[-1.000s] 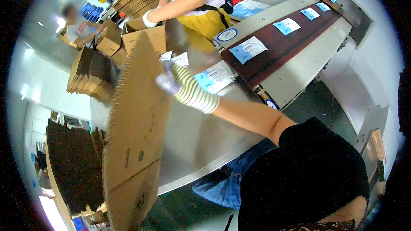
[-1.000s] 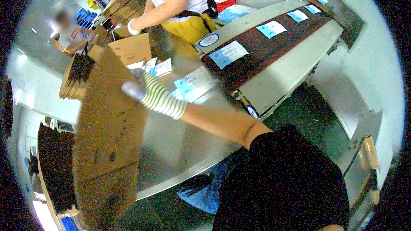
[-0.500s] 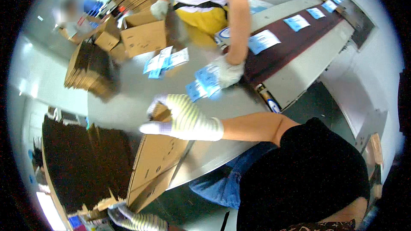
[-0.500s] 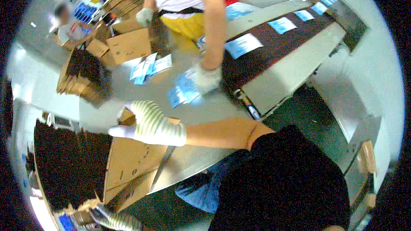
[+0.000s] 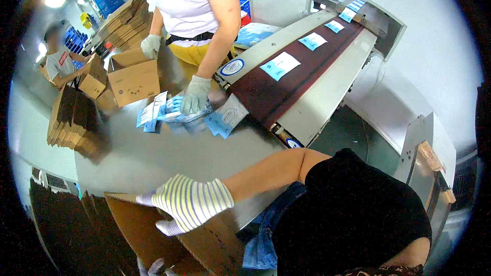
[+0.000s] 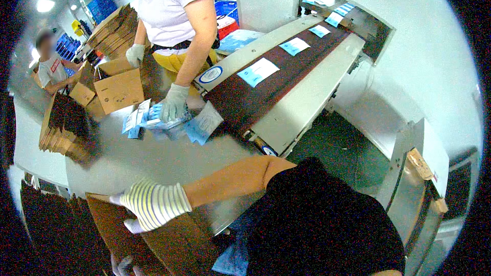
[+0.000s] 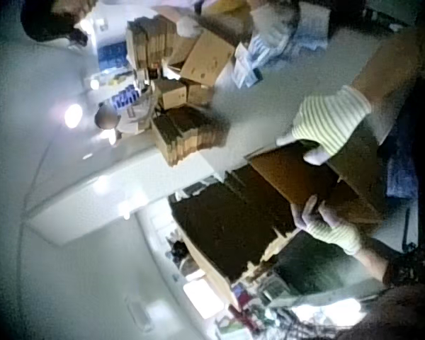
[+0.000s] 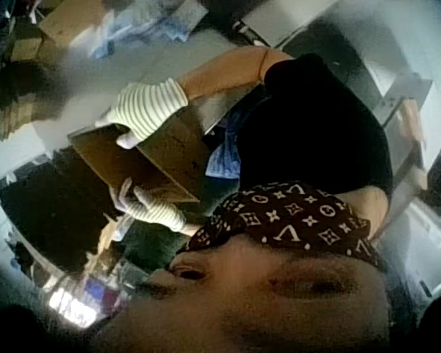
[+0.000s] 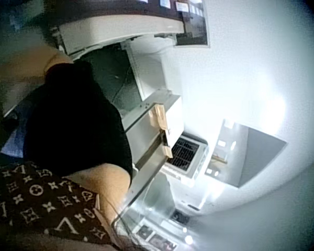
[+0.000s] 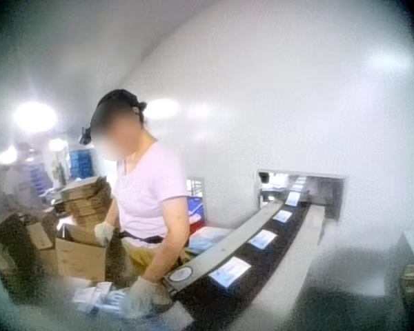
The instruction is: The person packs blue sealed packets into small cardboard boxes, moves the boxes onto a conveyor belt, and handles stacks of flat cardboard sheets by hand.
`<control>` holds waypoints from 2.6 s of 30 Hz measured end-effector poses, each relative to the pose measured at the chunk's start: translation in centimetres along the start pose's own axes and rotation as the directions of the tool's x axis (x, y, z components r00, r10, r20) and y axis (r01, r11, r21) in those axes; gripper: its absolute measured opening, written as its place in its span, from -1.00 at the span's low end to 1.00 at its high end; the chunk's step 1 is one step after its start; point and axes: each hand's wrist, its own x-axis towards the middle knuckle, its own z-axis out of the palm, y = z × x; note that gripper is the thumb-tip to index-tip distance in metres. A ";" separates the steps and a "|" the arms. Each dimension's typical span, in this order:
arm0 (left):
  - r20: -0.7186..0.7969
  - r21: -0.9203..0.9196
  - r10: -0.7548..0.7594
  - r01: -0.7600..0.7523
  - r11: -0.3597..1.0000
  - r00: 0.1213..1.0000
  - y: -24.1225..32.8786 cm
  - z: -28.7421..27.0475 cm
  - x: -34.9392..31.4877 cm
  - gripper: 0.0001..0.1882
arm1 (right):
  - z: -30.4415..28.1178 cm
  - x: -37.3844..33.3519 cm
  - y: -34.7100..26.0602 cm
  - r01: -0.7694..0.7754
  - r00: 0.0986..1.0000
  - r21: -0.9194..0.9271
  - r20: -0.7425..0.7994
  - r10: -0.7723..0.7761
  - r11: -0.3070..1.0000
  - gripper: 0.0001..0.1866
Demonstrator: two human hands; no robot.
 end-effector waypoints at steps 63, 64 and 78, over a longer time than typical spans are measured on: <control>0.776 0.523 0.014 -0.657 0.543 0.630 -11.0 -5.6 -2.6 -0.74 | 2.8 2.2 6.0 0.731 0.674 0.096 0.057 -0.737 0.676 -0.48; 0.633 0.450 0.225 -0.588 0.672 0.741 -10.9 -3.9 -3.2 -0.69 | 0.4 2.5 7.6 0.651 0.756 -0.001 0.082 -0.649 0.759 -0.54; 0.507 0.580 0.164 -0.475 0.662 0.846 -10.0 -0.5 -2.5 -0.72 | -13.5 1.6 26.8 -0.136 0.307 -0.602 0.729 0.611 0.787 -0.29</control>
